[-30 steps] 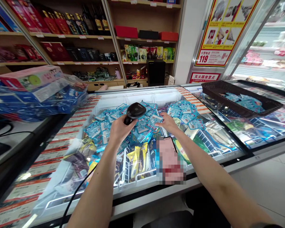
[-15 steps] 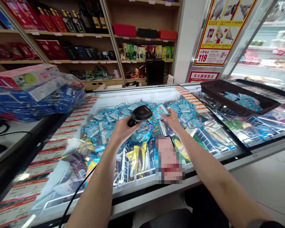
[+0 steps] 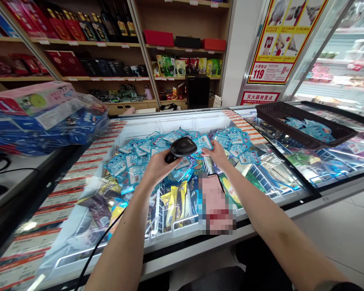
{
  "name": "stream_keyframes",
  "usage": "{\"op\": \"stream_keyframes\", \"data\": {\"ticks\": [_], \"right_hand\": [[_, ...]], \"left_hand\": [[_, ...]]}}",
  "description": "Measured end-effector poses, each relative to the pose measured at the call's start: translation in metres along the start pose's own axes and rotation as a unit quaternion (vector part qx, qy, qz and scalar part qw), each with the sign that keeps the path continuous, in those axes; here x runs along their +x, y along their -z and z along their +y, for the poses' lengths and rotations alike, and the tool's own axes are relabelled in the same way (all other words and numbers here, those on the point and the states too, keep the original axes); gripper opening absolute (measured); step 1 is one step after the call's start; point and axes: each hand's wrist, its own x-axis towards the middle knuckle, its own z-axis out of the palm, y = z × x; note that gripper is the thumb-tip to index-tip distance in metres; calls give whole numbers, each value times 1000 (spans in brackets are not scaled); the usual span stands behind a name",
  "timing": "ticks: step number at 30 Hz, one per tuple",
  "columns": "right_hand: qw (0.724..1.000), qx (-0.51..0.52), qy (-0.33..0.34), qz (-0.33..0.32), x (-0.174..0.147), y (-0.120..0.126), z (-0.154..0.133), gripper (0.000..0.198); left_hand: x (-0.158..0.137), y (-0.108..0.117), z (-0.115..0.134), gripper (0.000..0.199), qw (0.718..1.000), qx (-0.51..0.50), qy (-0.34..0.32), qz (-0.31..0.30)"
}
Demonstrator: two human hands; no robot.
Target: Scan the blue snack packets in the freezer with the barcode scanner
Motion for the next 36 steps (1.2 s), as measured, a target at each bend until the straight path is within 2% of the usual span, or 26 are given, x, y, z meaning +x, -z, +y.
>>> {"op": "stream_keyframes", "data": {"ticks": [19,30,36], "right_hand": [[1000,-5,-16,-11,4,0,2,45],[1000,21,7,-15,6,0,6,46],[1000,-2,13,-11,6,0,7,45]], "left_hand": [[1,-3,-1,48,1000,2,-3,-2],[0,0,4,52,1000,10,-1,-8],[-1,-1,4,51,1000,12,4,-10]]}}
